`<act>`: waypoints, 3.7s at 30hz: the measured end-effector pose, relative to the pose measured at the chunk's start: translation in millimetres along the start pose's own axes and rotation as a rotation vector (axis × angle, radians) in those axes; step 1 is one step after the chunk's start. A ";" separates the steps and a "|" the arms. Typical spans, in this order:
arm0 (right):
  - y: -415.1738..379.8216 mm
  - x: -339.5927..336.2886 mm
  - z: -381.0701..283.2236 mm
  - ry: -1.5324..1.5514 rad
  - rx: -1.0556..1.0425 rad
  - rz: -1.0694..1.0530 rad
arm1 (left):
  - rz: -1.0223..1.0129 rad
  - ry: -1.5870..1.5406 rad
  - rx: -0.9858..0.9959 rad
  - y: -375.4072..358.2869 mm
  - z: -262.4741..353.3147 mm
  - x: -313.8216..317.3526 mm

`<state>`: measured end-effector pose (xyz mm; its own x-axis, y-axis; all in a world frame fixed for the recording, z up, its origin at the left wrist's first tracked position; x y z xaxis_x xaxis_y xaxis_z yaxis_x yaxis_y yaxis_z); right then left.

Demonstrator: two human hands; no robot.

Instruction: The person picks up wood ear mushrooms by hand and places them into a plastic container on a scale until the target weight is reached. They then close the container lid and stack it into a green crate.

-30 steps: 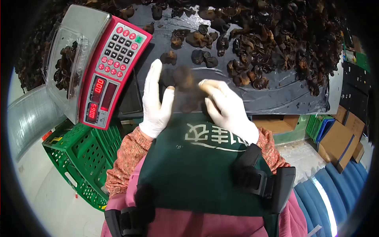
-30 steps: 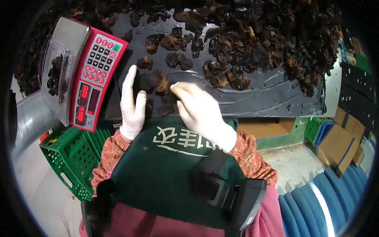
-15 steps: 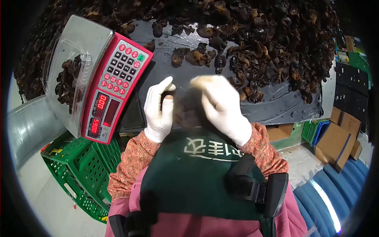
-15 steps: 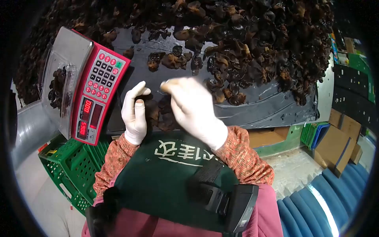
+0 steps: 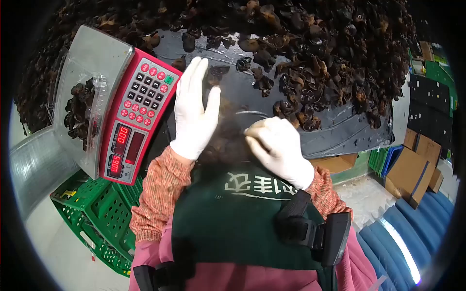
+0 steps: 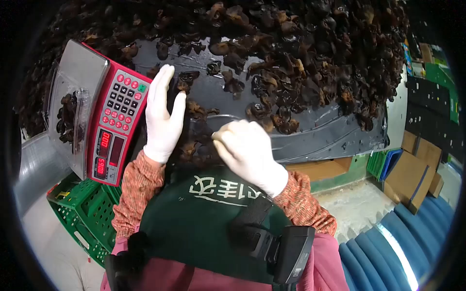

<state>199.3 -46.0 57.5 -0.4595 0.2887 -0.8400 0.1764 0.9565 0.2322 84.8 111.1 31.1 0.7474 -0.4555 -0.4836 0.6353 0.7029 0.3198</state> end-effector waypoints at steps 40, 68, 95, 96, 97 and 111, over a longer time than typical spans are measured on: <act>-29.7 32.3 -12.1 0.287 0.339 -0.316 | -0.461 0.198 -0.237 -92.1 27.9 -18.6; 118.9 -16.1 -119.1 0.516 -0.161 -0.051 | 0.188 -0.041 -0.012 -27.7 80.7 -151.1; 230.1 4.3 -126.5 0.302 -0.215 0.007 | 0.223 0.500 -0.008 -1.6 35.4 -287.4; 227.7 4.5 -123.4 0.311 -0.205 0.005 | 0.200 0.534 0.023 10.3 34.8 -285.2; 225.1 4.4 -120.6 0.321 -0.195 0.004 | 0.162 0.540 0.093 25.5 32.9 -280.3; 179.3 0.9 -64.1 0.359 -0.018 -0.008 | 0.033 0.954 -0.013 73.7 -17.0 -241.0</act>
<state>174.7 128.4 129.8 -0.7378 0.2744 -0.6168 0.1576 0.9584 0.2378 -51.8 281.9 157.4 0.2877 0.1977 -0.9371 0.6102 0.7163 0.3384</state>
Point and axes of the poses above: each hand's wrist, its own y-axis towards the middle knuckle, its own x-axis out of the palm, z = x × y, the point moved 6 cm from there along y, towards the middle knuckle, and after that the axes turned 10 degrees about -y, right-handed, at the moved point
